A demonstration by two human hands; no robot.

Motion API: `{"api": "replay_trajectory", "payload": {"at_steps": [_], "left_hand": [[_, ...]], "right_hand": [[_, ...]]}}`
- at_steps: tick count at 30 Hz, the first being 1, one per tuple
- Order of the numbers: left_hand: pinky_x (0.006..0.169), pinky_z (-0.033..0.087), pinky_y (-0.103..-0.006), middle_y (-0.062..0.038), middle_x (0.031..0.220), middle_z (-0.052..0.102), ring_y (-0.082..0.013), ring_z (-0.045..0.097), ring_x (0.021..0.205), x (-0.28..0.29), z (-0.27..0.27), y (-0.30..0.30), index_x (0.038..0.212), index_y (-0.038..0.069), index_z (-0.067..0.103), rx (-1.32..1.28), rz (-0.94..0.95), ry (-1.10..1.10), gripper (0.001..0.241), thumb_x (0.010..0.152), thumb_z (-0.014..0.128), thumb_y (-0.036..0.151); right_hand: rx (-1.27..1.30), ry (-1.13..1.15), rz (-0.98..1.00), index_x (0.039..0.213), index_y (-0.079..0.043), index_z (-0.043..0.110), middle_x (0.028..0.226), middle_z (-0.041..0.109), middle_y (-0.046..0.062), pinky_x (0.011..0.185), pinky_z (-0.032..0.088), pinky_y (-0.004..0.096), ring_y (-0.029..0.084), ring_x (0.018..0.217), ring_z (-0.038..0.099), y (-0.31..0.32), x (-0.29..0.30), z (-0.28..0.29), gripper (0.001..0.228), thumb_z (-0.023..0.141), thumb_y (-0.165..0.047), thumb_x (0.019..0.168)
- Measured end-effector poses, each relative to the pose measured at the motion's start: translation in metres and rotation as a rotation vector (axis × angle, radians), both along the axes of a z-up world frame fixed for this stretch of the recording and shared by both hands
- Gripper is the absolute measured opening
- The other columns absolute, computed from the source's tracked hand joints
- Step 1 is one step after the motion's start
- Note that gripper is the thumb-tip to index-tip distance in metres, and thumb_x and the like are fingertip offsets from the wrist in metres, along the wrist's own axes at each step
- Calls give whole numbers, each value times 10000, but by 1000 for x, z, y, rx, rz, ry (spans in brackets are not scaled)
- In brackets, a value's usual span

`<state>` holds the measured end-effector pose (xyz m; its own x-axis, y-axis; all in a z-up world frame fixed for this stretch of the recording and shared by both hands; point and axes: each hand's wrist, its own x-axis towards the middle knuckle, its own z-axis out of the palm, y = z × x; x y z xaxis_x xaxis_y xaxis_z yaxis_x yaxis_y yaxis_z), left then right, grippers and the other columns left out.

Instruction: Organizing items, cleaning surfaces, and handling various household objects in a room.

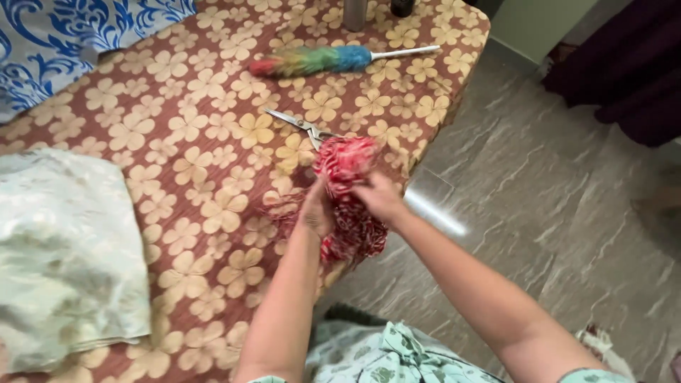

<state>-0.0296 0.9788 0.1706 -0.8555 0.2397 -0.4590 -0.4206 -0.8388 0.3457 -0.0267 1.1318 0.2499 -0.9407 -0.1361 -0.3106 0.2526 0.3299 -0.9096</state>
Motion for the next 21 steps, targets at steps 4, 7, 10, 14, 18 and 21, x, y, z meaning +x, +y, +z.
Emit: {"api": "replay_trajectory", "payload": {"at_steps": [4,7,10,14,18,21], "left_hand": [[954,521,-396,-61,1113,764,-251,689,1045,-9,-8,13,1249,62,726,-432,36,256,335,930,763,155],[838,586,-441,-89,1061,759,-269,720,945,0,19,-28,1166,102,720,-424,105,-22,379,788,753,93],[889,516,-349,-70,1165,763,-194,717,1039,7,34,-70,1222,72,716,-710,272,-21,429,794,717,102],[890,583,-470,-123,1122,709,-292,708,985,5,70,-92,1264,54,662,-380,674,54,456,813,654,119],[1066,567,-480,-157,1291,700,-324,698,1171,-28,73,-106,1352,-2,622,-225,1036,396,441,938,609,147],[1005,581,-512,-165,1289,700,-332,702,1129,-54,101,-87,1352,15,627,-202,1069,421,477,909,602,189]], "right_hand": [[-258,-106,452,1260,-93,692,1257,714,47,1007,498,306,163,1153,641,38,-66,-71,341,626,-54,928],[-351,-95,459,1113,14,772,1062,754,154,825,555,380,245,926,675,45,-126,-92,261,639,-16,892],[267,275,410,1045,-56,763,965,777,112,772,573,399,237,875,724,19,-171,-101,212,664,-148,881],[580,621,613,990,-41,740,982,704,201,789,542,485,379,931,668,-24,-211,-138,215,685,-181,837],[828,473,867,958,-18,705,992,724,233,848,569,502,412,938,706,-56,-235,-146,173,618,-124,852],[816,507,864,970,11,693,975,730,239,745,588,525,404,879,722,-62,-251,-183,159,596,-76,878]]}}
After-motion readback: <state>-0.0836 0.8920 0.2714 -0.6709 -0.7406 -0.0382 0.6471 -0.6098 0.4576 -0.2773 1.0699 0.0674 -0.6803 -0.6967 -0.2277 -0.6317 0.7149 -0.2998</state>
